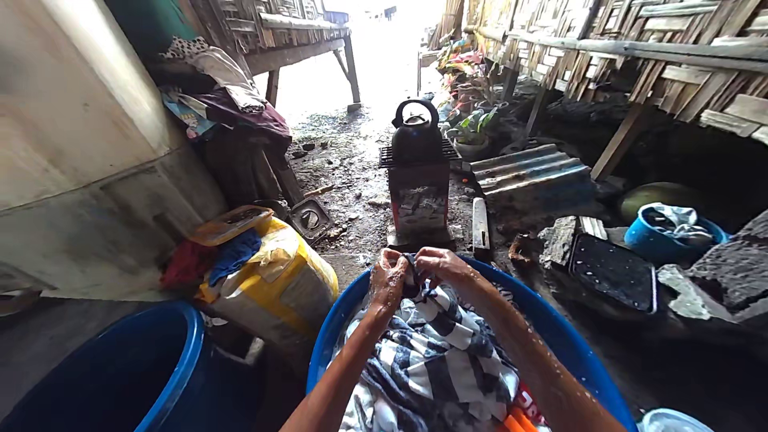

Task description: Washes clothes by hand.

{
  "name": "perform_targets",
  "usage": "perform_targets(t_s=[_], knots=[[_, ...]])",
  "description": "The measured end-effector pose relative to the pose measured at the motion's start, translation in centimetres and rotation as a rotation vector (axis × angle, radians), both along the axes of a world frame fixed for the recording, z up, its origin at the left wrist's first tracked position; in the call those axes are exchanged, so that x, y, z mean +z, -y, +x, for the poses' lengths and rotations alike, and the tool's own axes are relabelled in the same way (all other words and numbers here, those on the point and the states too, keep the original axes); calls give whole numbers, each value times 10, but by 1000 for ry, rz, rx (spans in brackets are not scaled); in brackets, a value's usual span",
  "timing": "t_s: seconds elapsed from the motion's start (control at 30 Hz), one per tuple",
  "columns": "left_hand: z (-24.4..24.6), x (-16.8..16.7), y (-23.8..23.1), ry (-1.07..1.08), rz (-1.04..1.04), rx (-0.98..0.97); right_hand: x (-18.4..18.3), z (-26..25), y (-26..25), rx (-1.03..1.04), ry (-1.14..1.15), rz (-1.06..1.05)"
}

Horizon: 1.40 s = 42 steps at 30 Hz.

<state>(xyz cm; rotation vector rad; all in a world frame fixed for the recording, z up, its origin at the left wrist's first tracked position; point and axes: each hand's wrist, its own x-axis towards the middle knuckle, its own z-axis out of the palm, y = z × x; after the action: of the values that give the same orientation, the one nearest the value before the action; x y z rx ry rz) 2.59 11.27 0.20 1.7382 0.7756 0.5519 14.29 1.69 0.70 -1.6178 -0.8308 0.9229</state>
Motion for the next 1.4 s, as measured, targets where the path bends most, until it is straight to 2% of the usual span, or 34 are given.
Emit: perform_targets(t_s=[0.1,0.17,0.27,0.33,0.47,0.6,0.73,0.8,0.9,1.03,1.13,1.23,1.4], knots=[[-5,1,-7,-87,94,-54,6,8,4,-152,-297,158],[-5,-2,-8,-142,184,-98,8,9,5,-181,-462,199],[-5,1,-2,-182,308,-118,4,3,2,-181,-486,185],[-5,4,2,-193,351,-98,-1,1,1,-134,-389,177],[-4,6,2,-146,294,-75,7,1,6,-30,-122,116],[-5,7,1,-94,255,-62,15,1,7,-48,88,67],[-5,10,3,-133,264,-36,25,-1,5,-11,512,-156],[-5,10,3,-154,280,-23,26,-10,2,47,649,-235],[-6,9,4,-185,351,-19,23,-24,-2,43,746,-228],[-8,7,1,-175,437,-50,7,-26,-8,-7,864,-58],[-9,6,-2,-158,507,-91,5,-20,-10,43,860,12],[-10,11,-1,-261,553,-150,10,-18,-7,37,824,-46],[-9,14,-1,-544,503,-179,16,-21,-9,14,828,-186]])
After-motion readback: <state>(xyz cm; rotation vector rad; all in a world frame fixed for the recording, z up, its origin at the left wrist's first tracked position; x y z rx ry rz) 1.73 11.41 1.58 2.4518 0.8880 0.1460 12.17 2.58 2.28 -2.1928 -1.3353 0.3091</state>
